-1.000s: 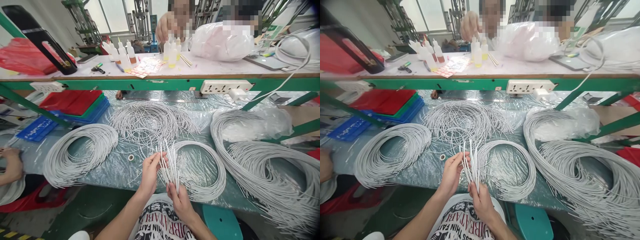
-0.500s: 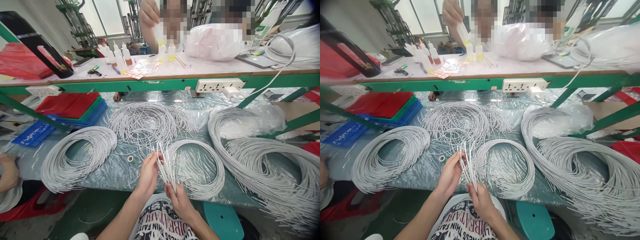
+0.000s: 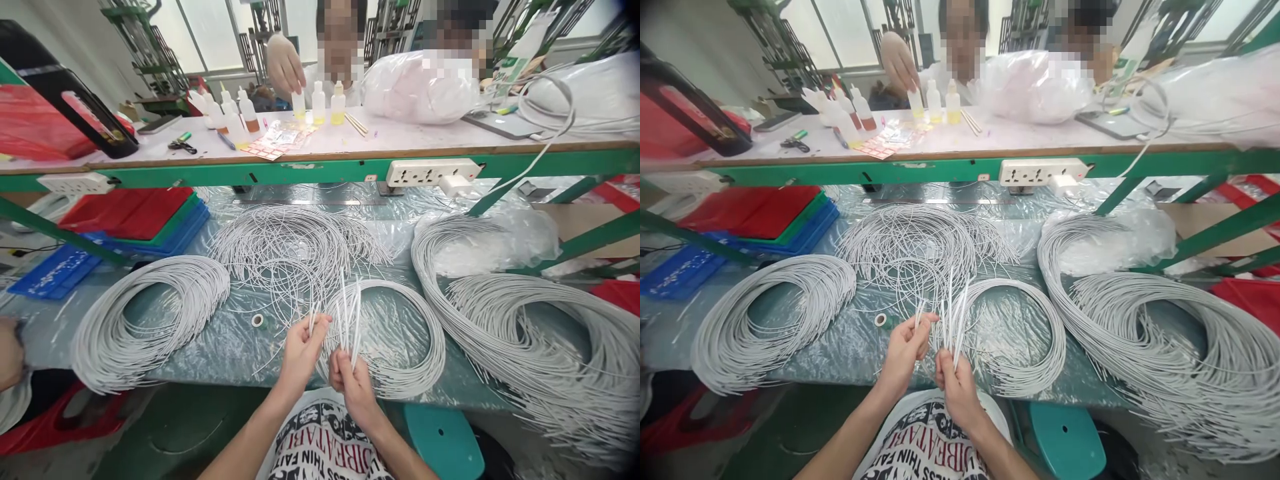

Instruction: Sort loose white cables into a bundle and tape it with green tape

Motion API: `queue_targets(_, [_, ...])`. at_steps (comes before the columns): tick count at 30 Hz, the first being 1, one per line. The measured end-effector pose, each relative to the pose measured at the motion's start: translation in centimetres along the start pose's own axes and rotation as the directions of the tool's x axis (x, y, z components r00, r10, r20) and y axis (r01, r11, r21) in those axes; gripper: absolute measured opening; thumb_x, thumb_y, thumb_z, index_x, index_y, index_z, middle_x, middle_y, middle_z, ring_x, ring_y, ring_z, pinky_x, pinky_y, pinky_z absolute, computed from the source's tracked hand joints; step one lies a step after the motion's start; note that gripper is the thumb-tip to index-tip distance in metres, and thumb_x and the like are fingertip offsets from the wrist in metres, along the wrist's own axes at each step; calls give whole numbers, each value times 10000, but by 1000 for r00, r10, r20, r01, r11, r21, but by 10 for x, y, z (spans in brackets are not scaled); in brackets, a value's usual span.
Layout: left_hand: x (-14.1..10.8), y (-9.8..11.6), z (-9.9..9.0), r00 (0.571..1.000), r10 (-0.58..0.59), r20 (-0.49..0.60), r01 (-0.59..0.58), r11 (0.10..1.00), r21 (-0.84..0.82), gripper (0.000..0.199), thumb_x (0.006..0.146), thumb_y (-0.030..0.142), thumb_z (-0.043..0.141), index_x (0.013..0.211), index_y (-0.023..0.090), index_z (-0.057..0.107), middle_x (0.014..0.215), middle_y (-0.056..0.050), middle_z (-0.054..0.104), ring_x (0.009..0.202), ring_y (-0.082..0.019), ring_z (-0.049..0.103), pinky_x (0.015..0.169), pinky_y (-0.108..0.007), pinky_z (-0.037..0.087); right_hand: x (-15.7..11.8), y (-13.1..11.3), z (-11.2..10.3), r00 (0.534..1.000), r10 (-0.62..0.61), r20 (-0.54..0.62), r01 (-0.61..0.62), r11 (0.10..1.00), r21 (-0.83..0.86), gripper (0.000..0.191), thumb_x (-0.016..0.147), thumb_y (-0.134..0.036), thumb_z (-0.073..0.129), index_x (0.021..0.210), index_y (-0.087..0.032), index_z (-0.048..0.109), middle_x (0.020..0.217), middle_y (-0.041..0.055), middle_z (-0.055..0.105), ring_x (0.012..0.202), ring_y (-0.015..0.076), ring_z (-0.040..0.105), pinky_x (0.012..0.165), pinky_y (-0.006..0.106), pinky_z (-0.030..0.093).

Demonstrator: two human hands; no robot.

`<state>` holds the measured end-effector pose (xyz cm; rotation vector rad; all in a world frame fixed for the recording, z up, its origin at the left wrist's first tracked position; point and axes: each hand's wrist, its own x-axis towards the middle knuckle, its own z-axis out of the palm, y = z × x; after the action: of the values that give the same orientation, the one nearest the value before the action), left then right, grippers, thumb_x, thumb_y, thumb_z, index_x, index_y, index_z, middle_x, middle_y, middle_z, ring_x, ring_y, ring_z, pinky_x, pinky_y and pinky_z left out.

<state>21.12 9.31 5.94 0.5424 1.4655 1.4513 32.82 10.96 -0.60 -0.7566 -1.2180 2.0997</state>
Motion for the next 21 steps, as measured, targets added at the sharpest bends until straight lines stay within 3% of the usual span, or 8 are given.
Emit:
queue_targets(2, [1,-4,1,999,36,-5,-35,996,86,376,831,516,610,800,141,613,516,82,246,472,-58,192,456,-218,154,-3,2,2,998,40,44,-36,996,-85,498,924,-620,394,673,-190,373,562,-62,226,480,74,191,463,237,165])
queue_targets(5, [4,-4,-1,991,94,-100,-83,991,109,374,822,490,628,700,137,604,517,70,269,487,-60,211,470,-220,174,-6,1,2,996,51,69,-40,988,-150,523,938,-624,345,655,-184,368,576,-46,255,498,80,211,476,247,172])
queue_targets(10, [13,5,-6,966,90,-241,-116,988,-97,339,789,484,669,800,148,625,488,98,228,444,-45,176,439,-199,158,-9,-3,-4,994,49,96,-17,952,-305,544,965,-592,282,600,-189,314,539,-33,264,502,92,252,505,262,201])
queue_targets(15, [25,20,-11,964,114,-242,-154,976,-155,334,790,473,682,793,150,597,493,106,205,436,-38,160,433,-185,156,-17,0,-9,990,37,138,44,836,-546,534,974,-539,308,580,-181,346,537,-8,341,541,118,344,548,274,238])
queue_targets(21, [27,22,-15,986,41,-159,-68,984,-167,342,789,475,682,809,145,591,497,107,212,431,-36,152,422,-190,140,-24,14,-12,999,0,46,28,790,-613,533,960,-561,304,581,-192,367,551,10,384,571,145,375,566,285,264])
